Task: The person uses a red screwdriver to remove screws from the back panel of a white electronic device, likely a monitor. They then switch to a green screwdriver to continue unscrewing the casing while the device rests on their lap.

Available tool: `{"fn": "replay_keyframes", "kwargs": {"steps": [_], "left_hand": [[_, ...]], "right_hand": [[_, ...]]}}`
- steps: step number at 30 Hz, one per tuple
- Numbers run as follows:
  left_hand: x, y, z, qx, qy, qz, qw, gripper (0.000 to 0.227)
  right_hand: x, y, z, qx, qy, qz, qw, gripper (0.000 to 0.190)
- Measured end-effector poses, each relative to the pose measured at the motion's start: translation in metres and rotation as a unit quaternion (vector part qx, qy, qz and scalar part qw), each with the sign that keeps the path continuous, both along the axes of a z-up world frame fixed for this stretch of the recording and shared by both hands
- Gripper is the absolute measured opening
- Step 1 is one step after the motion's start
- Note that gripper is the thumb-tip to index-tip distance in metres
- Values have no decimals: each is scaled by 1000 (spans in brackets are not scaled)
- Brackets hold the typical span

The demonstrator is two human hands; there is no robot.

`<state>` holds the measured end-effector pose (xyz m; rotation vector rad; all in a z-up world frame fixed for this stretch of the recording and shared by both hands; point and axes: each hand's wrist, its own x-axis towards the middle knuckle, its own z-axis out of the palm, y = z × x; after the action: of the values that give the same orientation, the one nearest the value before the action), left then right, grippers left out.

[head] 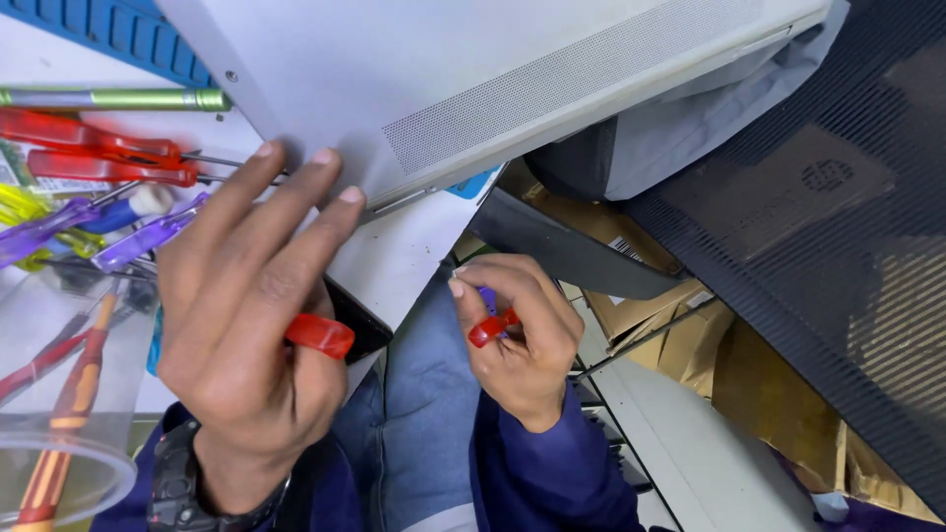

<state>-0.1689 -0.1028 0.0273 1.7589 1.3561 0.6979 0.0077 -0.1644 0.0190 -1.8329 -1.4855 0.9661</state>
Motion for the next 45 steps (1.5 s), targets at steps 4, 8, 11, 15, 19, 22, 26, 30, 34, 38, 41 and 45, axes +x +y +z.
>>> {"fn": "replay_keyframes", "kwargs": {"steps": [4,8,11,15,19,22,26,30,34,38,41,45], "left_hand": [[-2,4,8,24,4,67,997,41],[-6,3,8,12,-11,125,992,44],[-15,2,-3,17,2,162,987,28],[-20,1,-10,-19,-21,191,981,18],[-19,-4,-16,-13,-10,181,983,19],[-19,-14,-13,33,44,137,989,22],[-17,-20,13,115,236,30,965,38],[-11,-20,22,111,340,-20,934,53],[-5,-15,11,94,362,12,927,49],[-9,-20,1,116,376,16,919,47],[-19,-22,0,102,352,8,930,50],[-23,-22,-3,93,324,20,941,50]], "right_hand": [[4,1,6,14,-31,-23,999,5],[16,11,14,51,-103,-16,993,9],[-4,10,21,42,-81,2,996,10],[-39,7,10,22,-29,17,999,9],[-56,10,7,4,-17,33,999,5],[-52,21,15,20,-34,25,999,8],[-26,48,36,81,-105,96,987,11],[-29,104,50,139,-150,265,942,9],[-42,150,32,178,-158,444,864,10],[-43,172,13,175,-201,529,806,6],[-48,178,9,171,-246,543,785,8],[-52,181,11,191,-308,573,736,8]]}}
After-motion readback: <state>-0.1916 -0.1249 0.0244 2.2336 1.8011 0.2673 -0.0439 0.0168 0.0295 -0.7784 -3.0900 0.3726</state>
